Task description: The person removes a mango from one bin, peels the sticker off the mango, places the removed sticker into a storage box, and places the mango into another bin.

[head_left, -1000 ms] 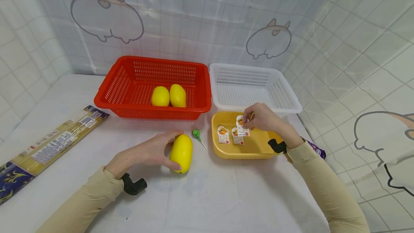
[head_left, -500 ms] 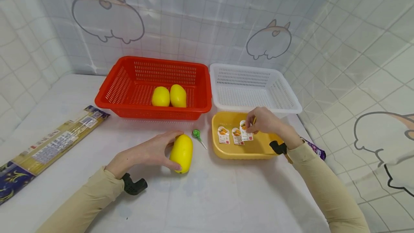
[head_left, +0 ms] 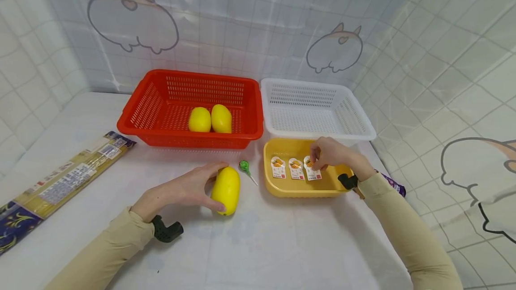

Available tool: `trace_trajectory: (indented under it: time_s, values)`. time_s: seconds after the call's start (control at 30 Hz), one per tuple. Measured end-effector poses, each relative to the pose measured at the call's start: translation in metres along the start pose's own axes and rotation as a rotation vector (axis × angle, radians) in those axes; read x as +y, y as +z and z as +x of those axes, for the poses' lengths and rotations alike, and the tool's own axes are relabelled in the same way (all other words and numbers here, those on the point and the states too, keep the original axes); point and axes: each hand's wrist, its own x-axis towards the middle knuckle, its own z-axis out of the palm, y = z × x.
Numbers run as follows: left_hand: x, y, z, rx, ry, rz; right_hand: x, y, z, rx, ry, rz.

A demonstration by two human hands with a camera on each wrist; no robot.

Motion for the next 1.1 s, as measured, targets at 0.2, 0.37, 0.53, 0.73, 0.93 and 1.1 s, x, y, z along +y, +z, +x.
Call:
trace_trajectory:
  time_s: [0.2,0.37,0.53,0.73,0.93,1.1]
  values:
    - [0.001,0.000,0.000,-0.005,-0.007,-0.012,0.012,-0.001,0.004,-0.017,0.014,0.005]
    - [0.002,-0.001,-0.001,-0.005,-0.008,-0.012,0.018,0.000,0.007,-0.029,0.052,0.019]
    - [0.002,-0.001,-0.001,0.000,-0.007,0.003,0.020,0.004,0.011,-0.041,0.094,0.030]
    - [0.003,-0.001,-0.001,-0.004,-0.022,0.004,0.018,0.007,0.011,-0.060,0.121,0.058]
    - [0.003,-0.001,-0.002,-0.007,-0.027,-0.001,0.019,0.008,0.011,-0.064,0.144,0.061]
    - [0.003,0.000,-0.001,-0.007,-0.021,-0.002,0.019,0.009,0.014,-0.063,0.167,0.023]
